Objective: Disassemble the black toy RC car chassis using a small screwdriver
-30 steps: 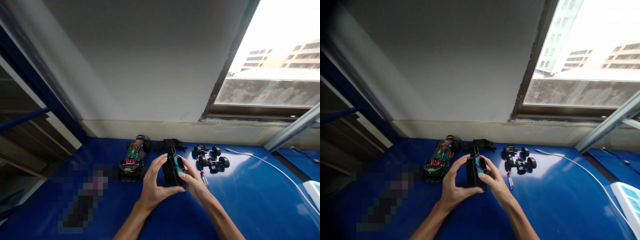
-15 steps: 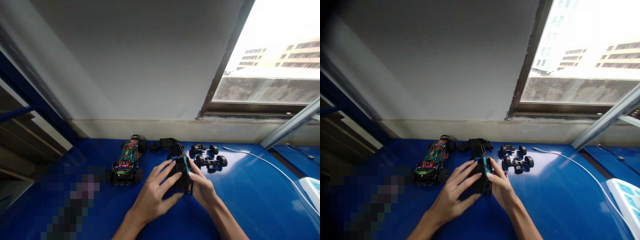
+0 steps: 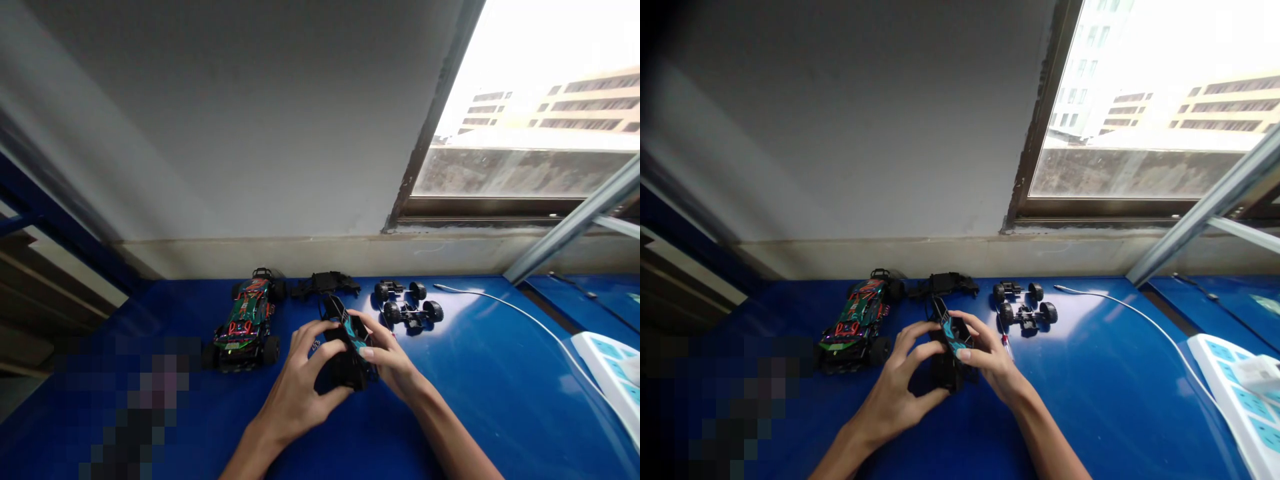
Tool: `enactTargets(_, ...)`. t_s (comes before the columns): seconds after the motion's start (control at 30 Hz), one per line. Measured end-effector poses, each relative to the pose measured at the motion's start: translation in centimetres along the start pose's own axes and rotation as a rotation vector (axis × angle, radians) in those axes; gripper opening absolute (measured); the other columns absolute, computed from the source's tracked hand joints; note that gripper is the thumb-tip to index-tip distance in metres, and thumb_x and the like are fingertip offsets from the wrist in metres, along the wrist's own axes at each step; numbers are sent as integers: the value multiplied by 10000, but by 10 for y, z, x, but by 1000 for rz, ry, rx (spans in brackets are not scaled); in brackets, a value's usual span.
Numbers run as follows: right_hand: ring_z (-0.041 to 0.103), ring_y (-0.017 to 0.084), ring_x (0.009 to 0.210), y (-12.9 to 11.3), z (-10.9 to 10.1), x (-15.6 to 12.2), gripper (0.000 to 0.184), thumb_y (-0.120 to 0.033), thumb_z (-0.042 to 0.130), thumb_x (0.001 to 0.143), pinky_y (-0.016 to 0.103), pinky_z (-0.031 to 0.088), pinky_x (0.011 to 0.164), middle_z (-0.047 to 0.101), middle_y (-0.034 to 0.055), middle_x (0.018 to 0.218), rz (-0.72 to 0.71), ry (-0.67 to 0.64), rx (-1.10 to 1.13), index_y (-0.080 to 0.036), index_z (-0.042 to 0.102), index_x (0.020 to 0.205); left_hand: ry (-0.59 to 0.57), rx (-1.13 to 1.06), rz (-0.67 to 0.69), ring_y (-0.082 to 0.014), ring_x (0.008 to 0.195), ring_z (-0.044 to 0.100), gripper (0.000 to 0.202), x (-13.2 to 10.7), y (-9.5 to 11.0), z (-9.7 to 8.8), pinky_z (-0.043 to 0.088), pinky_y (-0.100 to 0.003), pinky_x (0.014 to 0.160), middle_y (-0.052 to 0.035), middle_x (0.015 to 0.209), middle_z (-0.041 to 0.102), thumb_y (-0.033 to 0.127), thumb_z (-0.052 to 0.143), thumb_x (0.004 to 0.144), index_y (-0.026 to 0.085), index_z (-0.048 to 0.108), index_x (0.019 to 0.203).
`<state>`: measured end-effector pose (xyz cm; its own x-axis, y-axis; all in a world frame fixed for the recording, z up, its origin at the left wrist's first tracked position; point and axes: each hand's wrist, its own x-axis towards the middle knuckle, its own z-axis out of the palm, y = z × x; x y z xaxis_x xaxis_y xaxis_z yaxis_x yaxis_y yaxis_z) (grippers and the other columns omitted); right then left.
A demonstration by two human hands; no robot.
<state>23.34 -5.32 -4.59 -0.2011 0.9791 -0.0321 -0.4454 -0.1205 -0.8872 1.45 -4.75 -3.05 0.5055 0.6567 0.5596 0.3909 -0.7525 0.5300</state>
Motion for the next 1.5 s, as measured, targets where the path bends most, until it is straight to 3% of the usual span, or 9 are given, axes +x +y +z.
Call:
enactTargets(0.17, 699, 291, 1137, 3, -3, 0, 605, -401, 847, 792, 436, 498, 1041, 760, 61, 1314, -22, 67, 16, -313, 703, 1374, 179, 32, 9, -356, 1421, 531, 650, -1, 3, 0, 490, -614, 1158, -132, 1436, 608, 176, 781, 855, 285, 534, 1447)
enactTargets(0.27, 705, 285, 1104, 3, -4, -1, 615, -394, 855, 780, 426, 522, 998, 758, 63, 1309, -19, 60, 27, -311, 706, 1370, 244, 39, 24, -335, 1424, 565, 626, 2, 2, 0, 511, -578, 1150, -139, 1470, 628, 169, 742, 904, 264, 516, 1480)
enactTargets(0.5, 686, 276, 1133, 7, -5, -6, 694, -392, 906, 728, 426, 550, 966, 749, 40, 1304, -20, -19, 50, -359, 683, 1384, 269, 72, 76, -303, 1370, 635, 592, 1, -3, 3, 558, -482, 1103, -145, 1440, 673, 230, 797, 933, 235, 547, 1469)
enactTargets(0.8, 682, 254, 1055, 5, -2, -9, 709, -404, 925, 731, 408, 547, 924, 718, 57, 1327, -49, -100, 11, -357, 663, 1388, 307, 143, 220, -285, 1399, 628, 530, -1, -2, 5, 560, -433, 1117, -168, 1435, 684, 226, 740, 999, 177, 542, 1489)
enactTargets(0.97, 681, 254, 1044, -1, 0, -12, 724, -404, 951, 693, 378, 549, 866, 718, 64, 1304, -45, -115, -25, -342, 667, 1355, 319, 205, 242, -288, 1365, 640, 530, -5, -1, 8, 577, -454, 1104, -141, 1368, 712, 205, 723, 1008, 202, 544, 1506)
enactTargets(1.13, 685, 251, 1055, -4, 1, -12, 706, -381, 969, 665, 396, 540, 922, 720, 58, 1309, -56, -113, -45, -341, 688, 1312, 375, 238, 207, -283, 1330, 625, 423, -7, -1, 9, 586, -448, 1099, -121, 1321, 695, 214, 722, 1003, 227, 617, 1412)
enactTargets(1.5, 637, 314, 1296, -6, 4, -12, 707, -360, 995, 636, 441, 499, 1063, 707, 68, 1412, -70, -79, -79, -337, 712, 1284, 347, 207, 239, -264, 1344, 635, 415, -4, -3, 11, 537, -437, 1134, -136, 1324, 710, 227, 718, 1011, 181, 573, 1398)
